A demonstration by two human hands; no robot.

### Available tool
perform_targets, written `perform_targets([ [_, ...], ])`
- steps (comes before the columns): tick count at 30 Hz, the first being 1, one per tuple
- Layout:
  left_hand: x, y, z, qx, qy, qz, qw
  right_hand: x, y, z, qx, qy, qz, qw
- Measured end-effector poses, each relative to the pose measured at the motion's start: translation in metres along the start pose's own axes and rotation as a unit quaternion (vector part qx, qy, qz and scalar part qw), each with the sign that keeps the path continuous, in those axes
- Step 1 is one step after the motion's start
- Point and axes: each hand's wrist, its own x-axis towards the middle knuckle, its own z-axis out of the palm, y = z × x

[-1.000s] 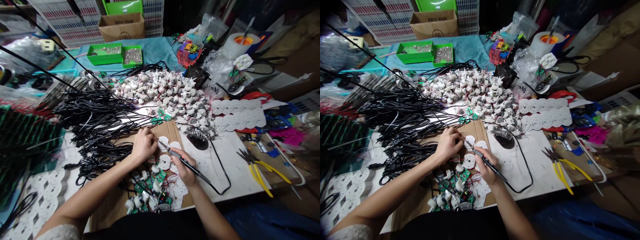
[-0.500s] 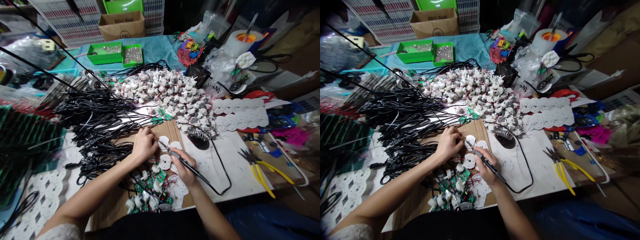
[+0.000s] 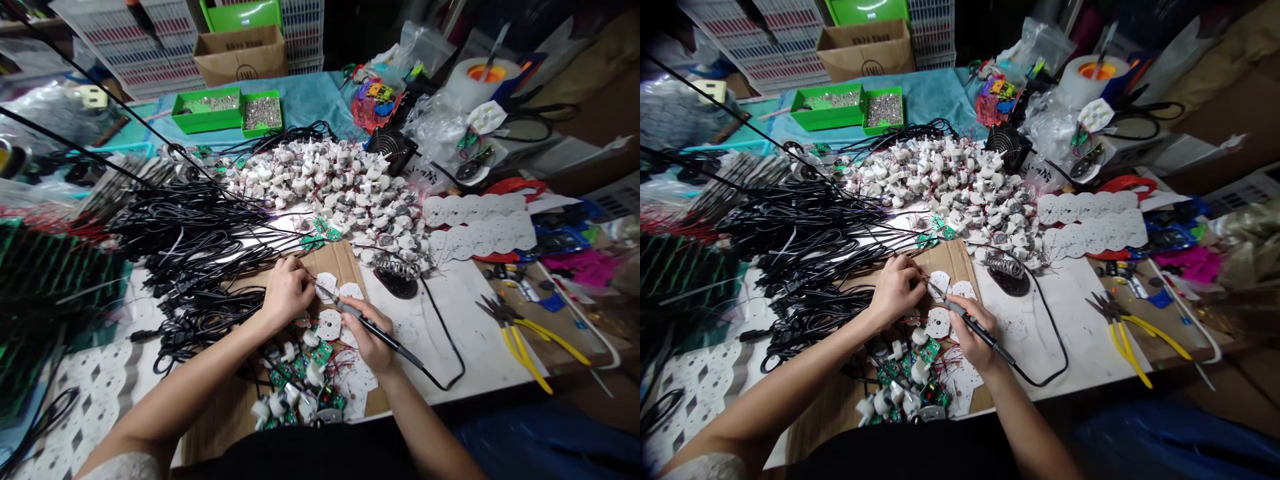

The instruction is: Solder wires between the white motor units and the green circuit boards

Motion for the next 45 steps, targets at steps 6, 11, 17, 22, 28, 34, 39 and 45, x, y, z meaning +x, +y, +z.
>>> perform_targets([
  [6, 0.000, 0.000, 0.000, -0.003, 0.006, 0.001, 1.000, 0.001, -0.003, 0.000, -0.015, 0.000, -0.010, 1.000],
  [11, 0.000, 0.001, 0.000, -0.001, 0.010, 0.004, 1.000, 0.004, -0.007, 0.000, -0.016, -0.002, -0.023, 1.000],
  [17, -0.001, 0.002, 0.000, 0.002, 0.009, 0.002, 1.000, 0.008, -0.011, 0.000, -0.016, -0.010, -0.052, 0.998],
  [22, -0.001, 0.001, 0.000, -0.001, 0.010, -0.002, 1.000, 0.006, -0.009, -0.002, -0.010, 0.000, -0.037, 0.999],
  [28, -0.001, 0.001, -0.001, -0.009, 0.007, -0.005, 1.000, 0.002, -0.003, -0.003, 0.013, 0.017, -0.014, 1.000],
  [34, -0.001, -0.003, 0.000, -0.032, 0.015, 0.014, 0.999, 0.000, 0.000, -0.002, 0.018, 0.021, 0.003, 1.000],
  [39, -0.004, -0.007, -0.011, -0.085, -0.027, 0.008, 0.996, 0.000, -0.002, -0.005, 0.017, 0.026, 0.007, 1.000],
  [45, -0.019, -0.011, -0.031, -0.178, -0.182, 0.068, 0.965, 0.004, -0.006, -0.004, -0.021, 0.057, -0.042, 0.997],
])
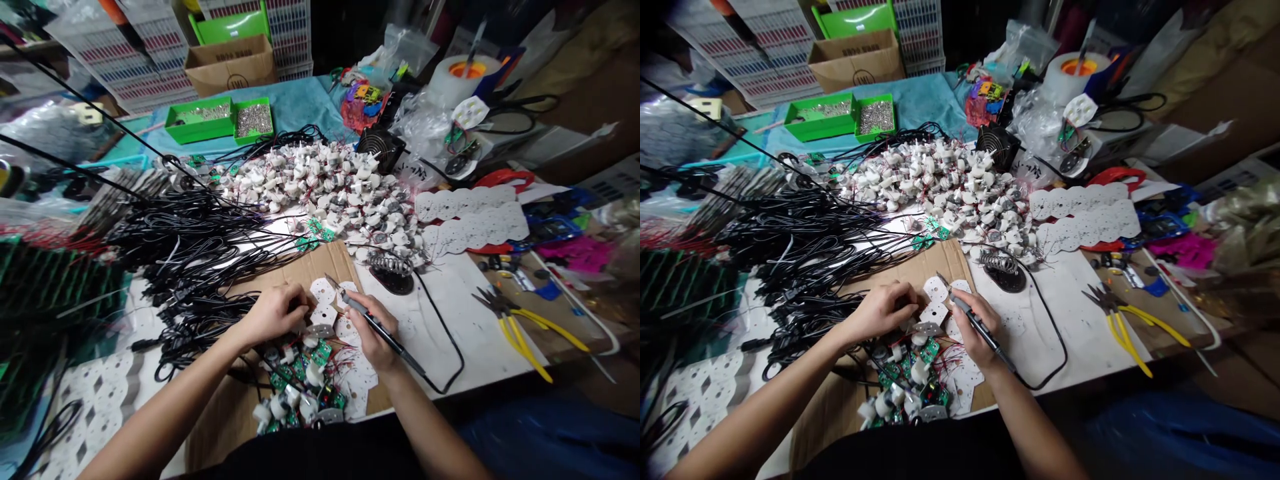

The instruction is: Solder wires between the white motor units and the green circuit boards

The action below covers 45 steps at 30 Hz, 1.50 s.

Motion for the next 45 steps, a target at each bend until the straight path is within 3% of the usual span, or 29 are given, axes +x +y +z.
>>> perform_targets([
  [5, 0.003, -0.004, 0.007, 0.036, 0.039, -0.024, 0.998, -0.001, 0.005, 0.008, -0.051, -0.028, -0.048, 0.997],
  [11, 0.015, -0.005, 0.013, 0.068, -0.016, 0.055, 0.996, -0.002, 0.009, 0.010, -0.043, -0.057, -0.073, 0.995],
  [15, 0.015, -0.005, 0.017, 0.073, 0.022, 0.083, 0.994, -0.002, 0.008, 0.010, -0.036, -0.071, -0.067, 0.995],
  [18, 0.015, -0.008, 0.018, 0.059, 0.043, 0.087, 0.994, -0.003, 0.009, 0.010, -0.042, -0.047, -0.059, 0.996],
  [21, 0.018, -0.011, 0.015, 0.063, 0.110, 0.034, 0.991, -0.004, 0.010, 0.009, -0.044, -0.008, -0.039, 0.998],
  [24, 0.025, -0.015, 0.006, 0.157, 0.189, -0.064, 0.967, -0.005, 0.011, 0.007, -0.037, 0.015, -0.023, 0.999],
  [29, 0.040, -0.024, -0.012, 0.270, 0.187, -0.128, 0.936, -0.005, 0.012, 0.007, -0.034, 0.027, -0.016, 0.999],
  [32, 0.046, -0.033, -0.024, 0.212, 0.191, -0.119, 0.951, -0.005, 0.012, 0.007, -0.028, 0.029, -0.020, 0.999],
  [37, 0.045, -0.044, -0.036, 0.068, 0.254, -0.098, 0.960, -0.005, 0.011, 0.006, -0.022, 0.026, -0.013, 0.999],
  [45, 0.037, -0.035, -0.038, -0.059, 0.145, -0.088, 0.984, -0.004, 0.004, 0.005, -0.021, 0.045, -0.013, 0.999],
])
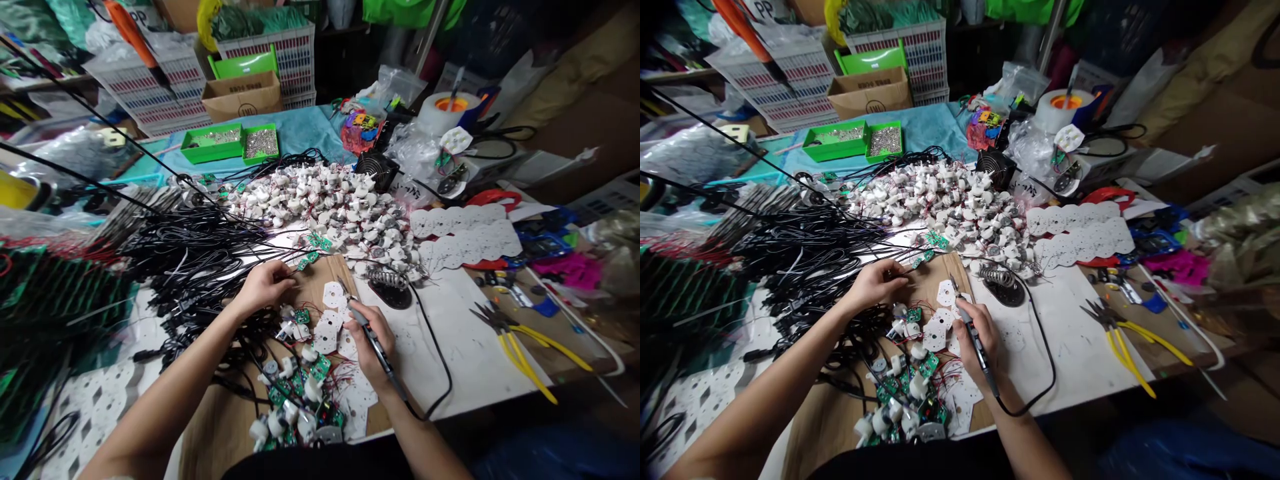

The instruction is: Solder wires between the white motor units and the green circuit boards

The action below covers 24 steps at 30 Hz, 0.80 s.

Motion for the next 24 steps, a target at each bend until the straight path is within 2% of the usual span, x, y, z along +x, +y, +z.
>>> perform_targets([
  [2, 0.001, 0.000, -0.009, -0.077, -0.021, -0.014, 0.997, 0.000, -0.001, -0.001, 0.004, 0.001, 0.004, 1.000],
  [5, 0.001, 0.000, -0.030, -0.198, -0.014, -0.023, 0.980, -0.001, 0.000, -0.003, 0.018, 0.001, 0.005, 1.000],
  [7, 0.000, 0.002, -0.041, -0.226, -0.018, -0.019, 0.974, -0.001, 0.001, -0.003, 0.020, 0.000, 0.001, 1.000],
  [9, -0.003, 0.007, -0.045, -0.206, -0.049, -0.013, 0.977, -0.001, 0.001, -0.003, 0.018, -0.002, -0.002, 1.000],
  [11, -0.006, 0.012, -0.038, -0.170, -0.100, -0.008, 0.980, -0.001, 0.001, -0.003, 0.016, -0.004, -0.002, 1.000],
  [14, -0.008, 0.019, -0.012, -0.094, -0.168, 0.001, 0.981, -0.001, -0.001, -0.005, 0.011, 0.004, 0.001, 1.000],
  [18, -0.005, 0.023, 0.016, 0.049, -0.161, 0.037, 0.985, -0.003, -0.005, -0.014, 0.010, 0.038, 0.007, 0.999],
  [21, -0.001, 0.024, 0.015, 0.039, -0.211, 0.050, 0.975, -0.007, -0.006, -0.022, 0.018, 0.047, 0.015, 0.999],
  [23, 0.003, 0.022, 0.008, -0.022, -0.246, 0.046, 0.968, -0.010, -0.005, -0.026, 0.022, 0.046, 0.022, 0.998],
  [24, 0.006, 0.021, 0.005, -0.061, -0.235, 0.044, 0.969, -0.012, -0.004, -0.027, 0.021, 0.046, 0.026, 0.998],
])
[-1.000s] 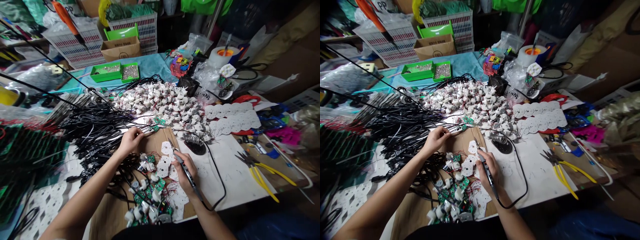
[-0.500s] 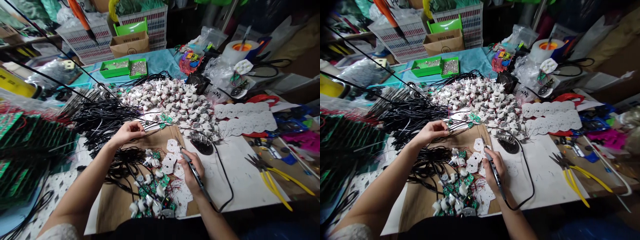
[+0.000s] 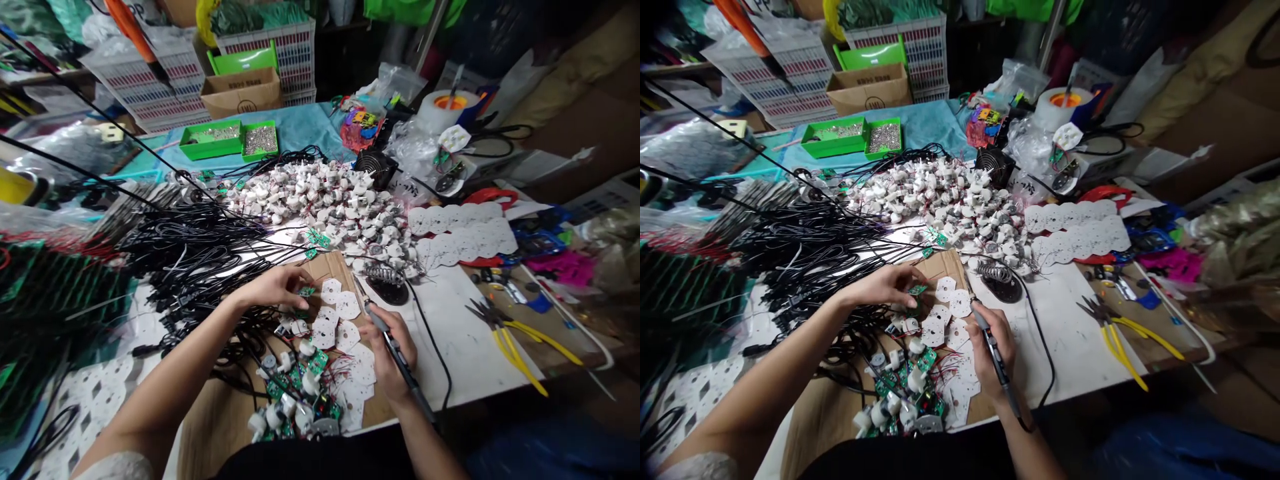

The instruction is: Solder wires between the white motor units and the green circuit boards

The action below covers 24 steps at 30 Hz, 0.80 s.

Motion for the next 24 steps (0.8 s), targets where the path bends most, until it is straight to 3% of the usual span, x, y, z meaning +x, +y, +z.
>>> perform_targets([
  [1, 0.002, -0.002, -0.004, -0.034, 0.039, 0.009, 0.999, -0.001, 0.001, 0.000, -0.001, 0.000, 0.003, 1.000],
  [3, 0.007, -0.006, -0.009, -0.056, 0.196, 0.015, 0.979, -0.004, 0.002, 0.000, -0.002, 0.000, 0.010, 1.000],
  [5, 0.013, -0.009, -0.011, 0.030, 0.375, -0.001, 0.927, -0.005, 0.002, 0.002, 0.001, -0.007, 0.016, 1.000],
  [7, 0.017, -0.009, -0.008, 0.192, 0.459, -0.030, 0.867, -0.005, 0.001, 0.004, 0.000, -0.017, 0.016, 1.000],
  [9, 0.019, -0.006, 0.000, 0.329, 0.436, -0.075, 0.834, -0.005, 0.000, 0.005, -0.006, -0.025, 0.011, 1.000],
  [12, 0.019, -0.004, 0.018, 0.397, 0.338, -0.154, 0.839, -0.005, -0.001, 0.003, -0.015, -0.028, 0.005, 0.999],
  [14, 0.019, -0.008, 0.028, 0.398, 0.313, -0.171, 0.845, -0.005, 0.000, 0.001, -0.017, -0.025, 0.005, 1.000],
  [19, 0.022, -0.026, 0.034, 0.401, 0.324, -0.031, 0.856, -0.008, 0.004, 0.000, -0.011, -0.027, 0.016, 0.999],
  [24, 0.026, -0.033, 0.025, 0.313, 0.390, -0.016, 0.866, -0.010, 0.006, 0.003, -0.006, -0.032, 0.019, 0.999],
])
